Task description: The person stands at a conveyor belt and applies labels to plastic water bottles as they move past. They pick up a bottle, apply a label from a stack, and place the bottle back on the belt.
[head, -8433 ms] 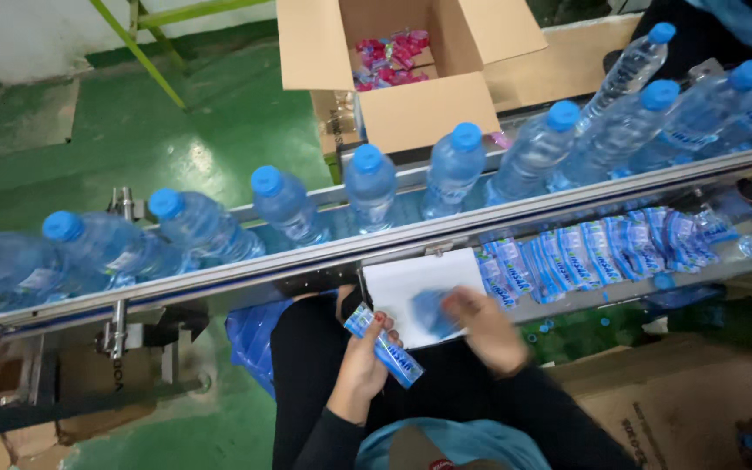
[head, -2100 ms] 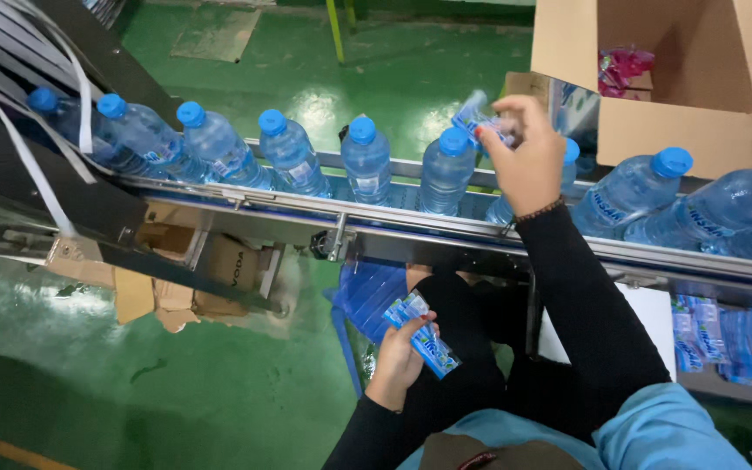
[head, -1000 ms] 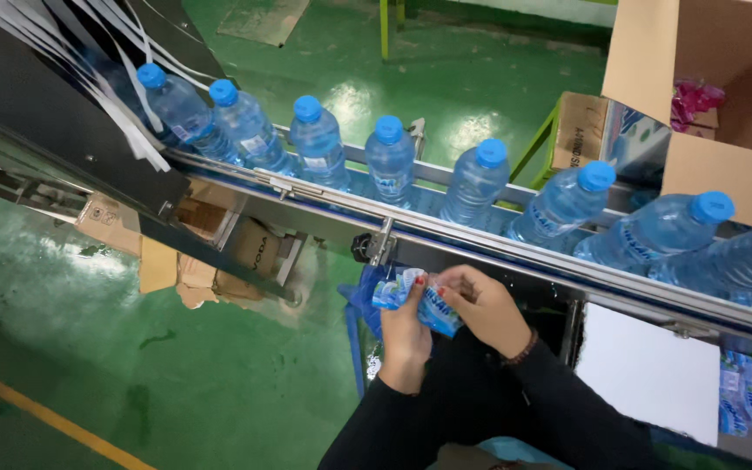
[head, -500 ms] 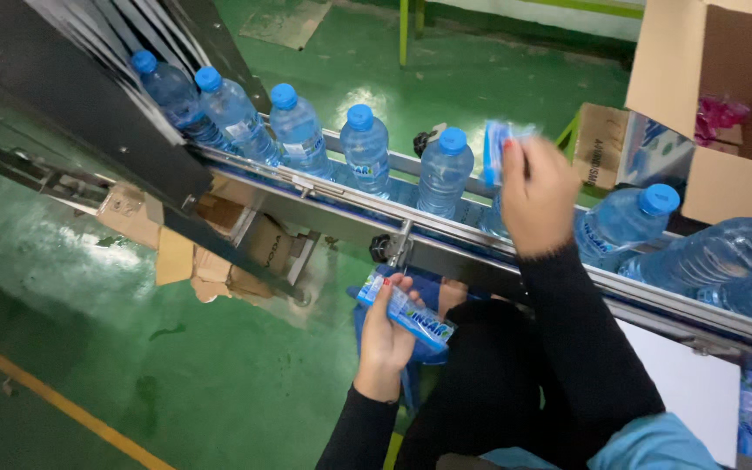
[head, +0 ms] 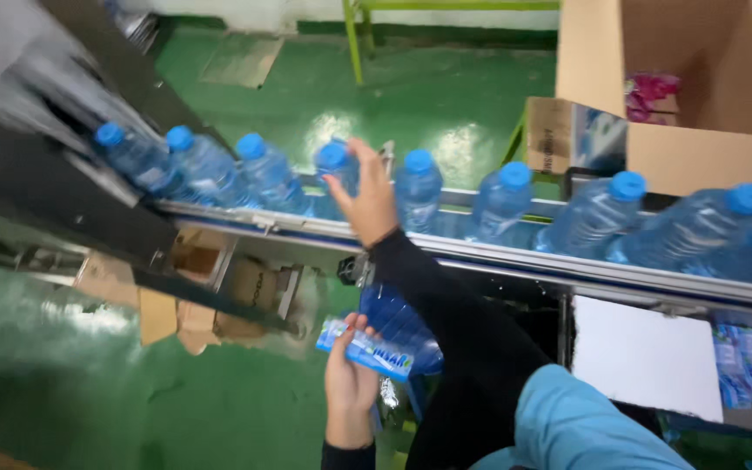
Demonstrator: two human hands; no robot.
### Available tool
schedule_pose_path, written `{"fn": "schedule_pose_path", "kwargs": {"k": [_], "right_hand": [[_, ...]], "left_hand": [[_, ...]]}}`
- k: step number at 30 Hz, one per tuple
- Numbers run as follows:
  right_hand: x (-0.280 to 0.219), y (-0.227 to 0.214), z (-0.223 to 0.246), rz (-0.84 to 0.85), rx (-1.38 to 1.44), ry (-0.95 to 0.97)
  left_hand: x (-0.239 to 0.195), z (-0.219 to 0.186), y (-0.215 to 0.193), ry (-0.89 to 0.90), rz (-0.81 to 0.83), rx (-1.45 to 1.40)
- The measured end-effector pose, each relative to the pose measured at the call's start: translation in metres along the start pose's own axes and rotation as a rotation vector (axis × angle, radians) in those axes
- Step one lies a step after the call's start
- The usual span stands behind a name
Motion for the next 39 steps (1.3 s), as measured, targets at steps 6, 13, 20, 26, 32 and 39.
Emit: {"fn": "schedule_pose_path", "kwargs": {"k": [6,13,20,26,32,39], "right_hand": [[0.015,0.032,0.017,0.164,0.048,0.036],[-0.027,0.050,0.017,0.216,0.066,0.117],[-0.099,-0.116,0.093,0.690,0.227,0.243],[-0.143,-0.157,0.028,0.808,0.211,0.749],[-0.131,-0.196,-0.027,0.547,0.410,0.805],[-0.006,-0.246,0.006,0.225,-0.084,0.395]], "left_hand": [[0.000,-0.009,-0.008,0.019,0.069,-0.026],[-0.025,-0.022,0.027,0.086,-0.076,-0.041],[-0.033,-0.021,0.059,0.173,-0.116,0.158],[0.011,0.027,0.049,0.185,0.006,0.146],[-0.008,0.034,0.084,-0.130,0.217,0.134],[-0.016,0.025,0.083,-0.162,0.155,0.142]]}}
Point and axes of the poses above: each hand's wrist, its own x-axis towards the middle knuckle, its own y-axis out of the palm, z = x × y, the point moved 1 cm from there along x, towards the middle knuckle, and after that the axes turned 4 degrees about -x, right-handed, at the moved point
